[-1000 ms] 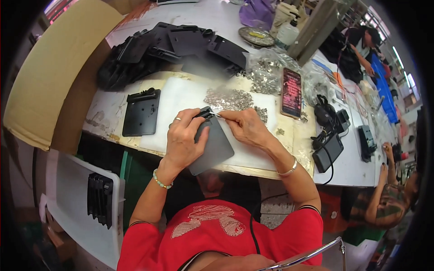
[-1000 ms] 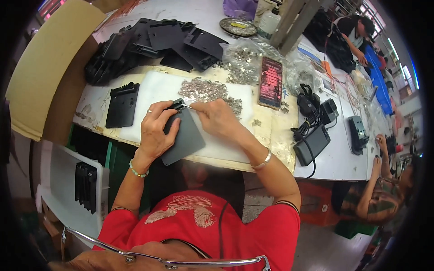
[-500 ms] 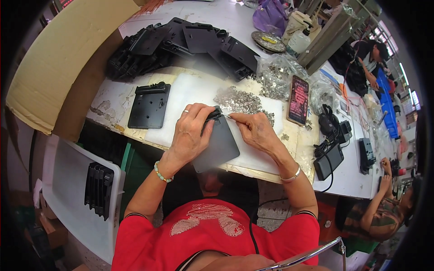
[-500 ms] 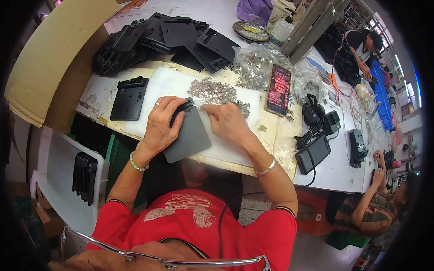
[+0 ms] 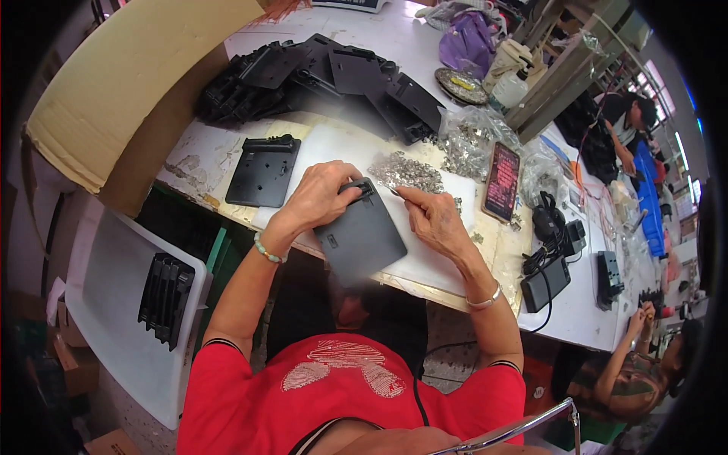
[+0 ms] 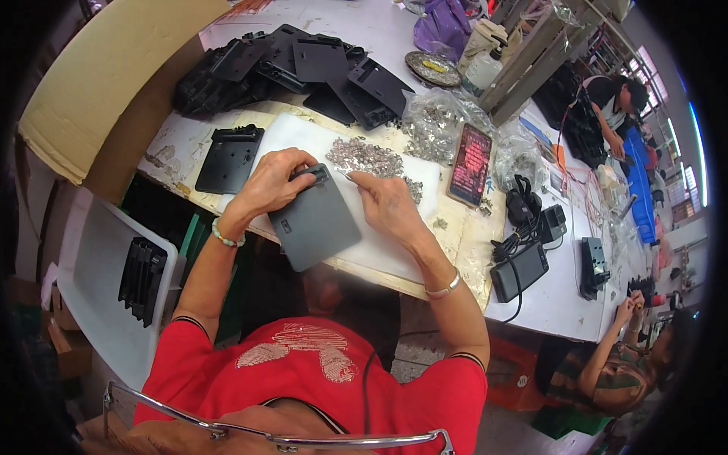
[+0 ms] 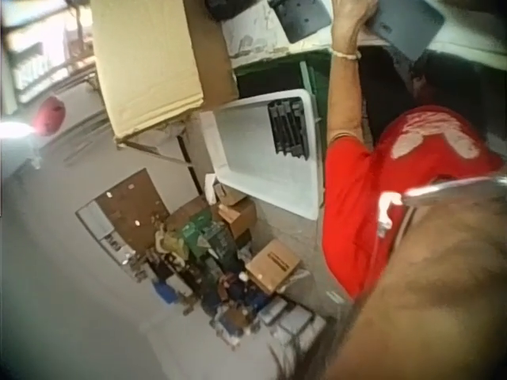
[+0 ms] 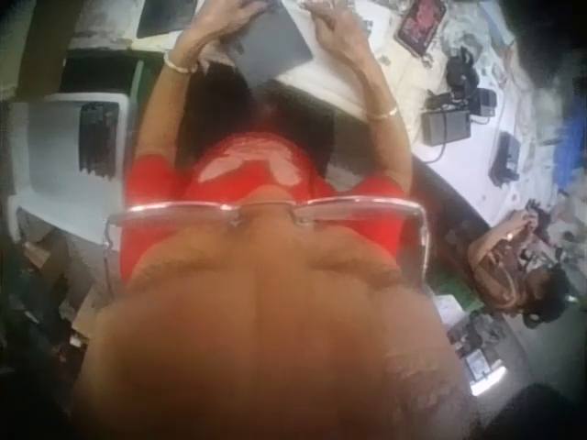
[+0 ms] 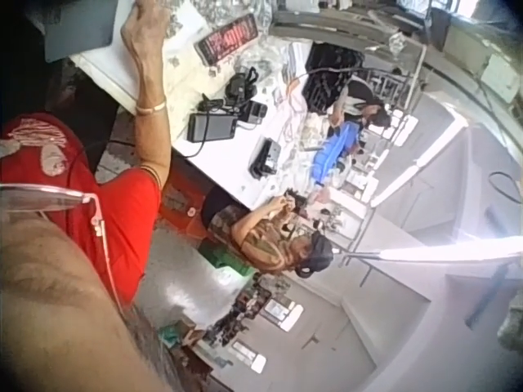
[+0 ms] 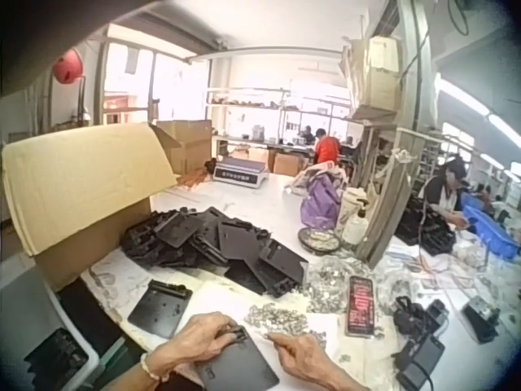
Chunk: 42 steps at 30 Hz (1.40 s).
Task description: The person assembles small metal springs and plastic levers into a black plastic housing by hand, using tweezers to manipulate the small components.
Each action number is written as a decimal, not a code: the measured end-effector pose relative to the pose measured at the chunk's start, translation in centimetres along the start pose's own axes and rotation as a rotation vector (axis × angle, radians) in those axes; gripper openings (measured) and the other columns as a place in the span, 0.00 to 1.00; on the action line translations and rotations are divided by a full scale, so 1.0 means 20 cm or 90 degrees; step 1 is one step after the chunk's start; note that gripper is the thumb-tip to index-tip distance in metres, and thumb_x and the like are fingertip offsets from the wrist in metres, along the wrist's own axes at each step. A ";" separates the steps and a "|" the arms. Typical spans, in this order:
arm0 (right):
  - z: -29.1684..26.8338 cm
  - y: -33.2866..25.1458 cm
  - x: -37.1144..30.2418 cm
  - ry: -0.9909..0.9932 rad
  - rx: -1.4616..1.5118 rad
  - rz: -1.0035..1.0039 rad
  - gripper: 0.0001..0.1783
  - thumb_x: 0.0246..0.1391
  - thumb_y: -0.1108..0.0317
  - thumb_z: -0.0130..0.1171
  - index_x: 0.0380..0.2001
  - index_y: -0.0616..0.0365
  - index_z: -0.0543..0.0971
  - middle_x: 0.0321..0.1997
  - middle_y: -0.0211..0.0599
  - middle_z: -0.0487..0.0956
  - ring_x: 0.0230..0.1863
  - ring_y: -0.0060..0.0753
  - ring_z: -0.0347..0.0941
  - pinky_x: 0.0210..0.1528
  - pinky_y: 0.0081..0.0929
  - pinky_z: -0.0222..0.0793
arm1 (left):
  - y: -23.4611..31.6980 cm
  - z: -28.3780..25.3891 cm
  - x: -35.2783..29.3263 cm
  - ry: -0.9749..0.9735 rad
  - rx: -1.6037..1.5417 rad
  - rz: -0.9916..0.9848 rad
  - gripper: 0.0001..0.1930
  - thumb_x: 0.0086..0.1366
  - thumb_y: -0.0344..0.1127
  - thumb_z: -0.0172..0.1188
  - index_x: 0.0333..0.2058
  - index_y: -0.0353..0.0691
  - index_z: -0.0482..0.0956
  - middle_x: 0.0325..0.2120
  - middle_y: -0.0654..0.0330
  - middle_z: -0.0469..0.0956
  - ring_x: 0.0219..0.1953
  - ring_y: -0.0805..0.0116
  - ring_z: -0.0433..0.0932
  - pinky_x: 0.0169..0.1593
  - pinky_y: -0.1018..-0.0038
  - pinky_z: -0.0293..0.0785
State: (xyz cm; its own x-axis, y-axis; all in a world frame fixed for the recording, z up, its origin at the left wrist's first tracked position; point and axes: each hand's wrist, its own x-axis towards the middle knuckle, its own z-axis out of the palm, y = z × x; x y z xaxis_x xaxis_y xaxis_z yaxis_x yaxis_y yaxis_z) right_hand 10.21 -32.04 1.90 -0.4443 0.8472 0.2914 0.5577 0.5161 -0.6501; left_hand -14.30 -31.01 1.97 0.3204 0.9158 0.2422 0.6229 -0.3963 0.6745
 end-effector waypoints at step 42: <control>0.28 -0.32 0.15 -0.116 -0.006 0.014 0.13 0.56 0.75 0.55 0.43 0.61 0.83 0.28 0.58 0.80 0.29 0.57 0.80 0.33 0.41 0.74 | 0.00 0.06 -0.36 0.219 -0.429 -0.328 0.13 0.67 0.26 0.59 0.48 0.24 0.76 0.19 0.56 0.80 0.16 0.71 0.80 0.17 0.77 0.75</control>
State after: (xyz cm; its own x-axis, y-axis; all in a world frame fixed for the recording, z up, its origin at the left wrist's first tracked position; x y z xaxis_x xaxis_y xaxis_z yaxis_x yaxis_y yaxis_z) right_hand 1.46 -33.50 2.95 -0.5504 0.8222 0.1450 0.5748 0.4991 -0.6485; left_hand -15.72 -37.63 -0.52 -0.1787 0.9806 -0.0800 0.0472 0.0897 0.9948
